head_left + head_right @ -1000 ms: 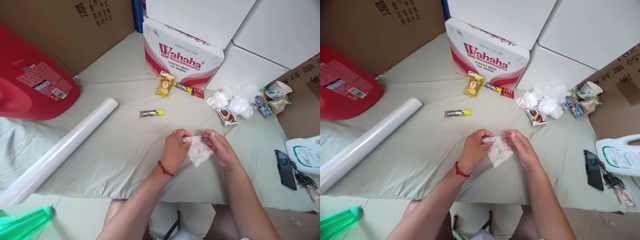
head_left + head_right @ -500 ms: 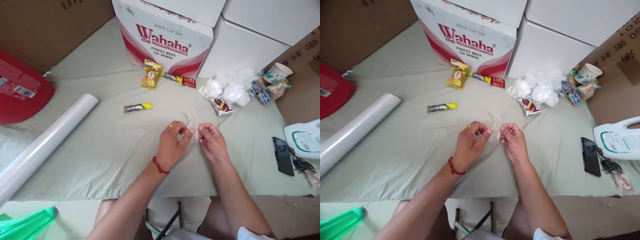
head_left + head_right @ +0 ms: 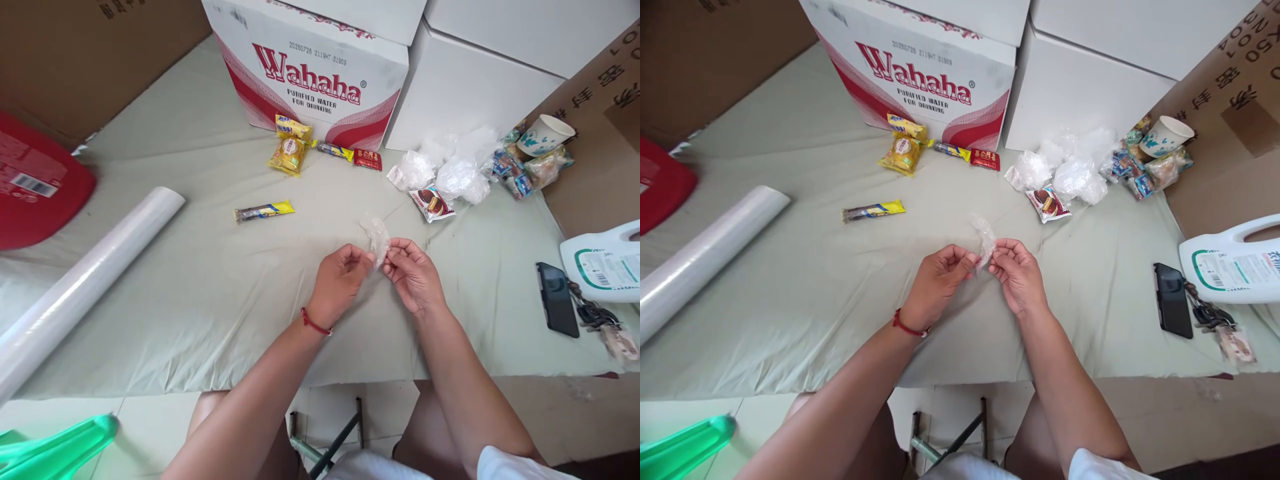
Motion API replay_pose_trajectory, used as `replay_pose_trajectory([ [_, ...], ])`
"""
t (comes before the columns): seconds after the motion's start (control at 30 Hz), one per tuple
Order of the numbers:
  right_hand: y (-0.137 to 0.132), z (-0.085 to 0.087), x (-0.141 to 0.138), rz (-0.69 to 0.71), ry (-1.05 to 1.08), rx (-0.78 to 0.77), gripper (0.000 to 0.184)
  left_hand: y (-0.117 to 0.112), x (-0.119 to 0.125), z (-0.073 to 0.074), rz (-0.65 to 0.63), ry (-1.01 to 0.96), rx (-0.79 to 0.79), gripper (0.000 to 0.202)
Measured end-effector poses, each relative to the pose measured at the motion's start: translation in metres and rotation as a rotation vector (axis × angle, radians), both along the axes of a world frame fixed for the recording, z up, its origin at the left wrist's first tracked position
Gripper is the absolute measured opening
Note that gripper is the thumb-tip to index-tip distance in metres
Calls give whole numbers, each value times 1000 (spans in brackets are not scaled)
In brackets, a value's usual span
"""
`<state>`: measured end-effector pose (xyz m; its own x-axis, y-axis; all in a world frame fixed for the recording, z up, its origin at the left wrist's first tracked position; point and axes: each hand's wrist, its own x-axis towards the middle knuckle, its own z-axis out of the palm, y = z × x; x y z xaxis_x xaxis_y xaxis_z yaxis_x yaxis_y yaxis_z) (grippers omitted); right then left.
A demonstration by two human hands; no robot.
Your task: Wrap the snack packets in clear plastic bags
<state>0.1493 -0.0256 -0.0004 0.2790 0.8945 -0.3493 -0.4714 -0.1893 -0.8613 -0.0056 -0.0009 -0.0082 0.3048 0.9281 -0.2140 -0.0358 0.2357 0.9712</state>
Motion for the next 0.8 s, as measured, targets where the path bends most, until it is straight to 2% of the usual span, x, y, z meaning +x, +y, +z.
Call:
replay_pose_trajectory([
  [0.1,-1,-1,0,-43,-28,11,35,-2,4,4,0,64,123,22],
  [0.17,0,-1,1,-56,-40,14,35,-2,5,5,-6,101,128,13],
  [0.37,-1,0,5,-19,-53,10,35,4,4,2,-26,-71,-139,19],
  [0.47,-5,2,5,41,-175,61,31,5,5,1,1,-171,-212,20],
  [0.63,-12,6,1,198,-505,88,30,7,2,2,54,-170,-124,26],
  [0.7,-12,6,1,184,-472,55,31,7,1,4,59,-174,-84,24],
  [0.8,-9,5,6,97,-244,7,39,5,-1,7,-28,-140,34,16],
])
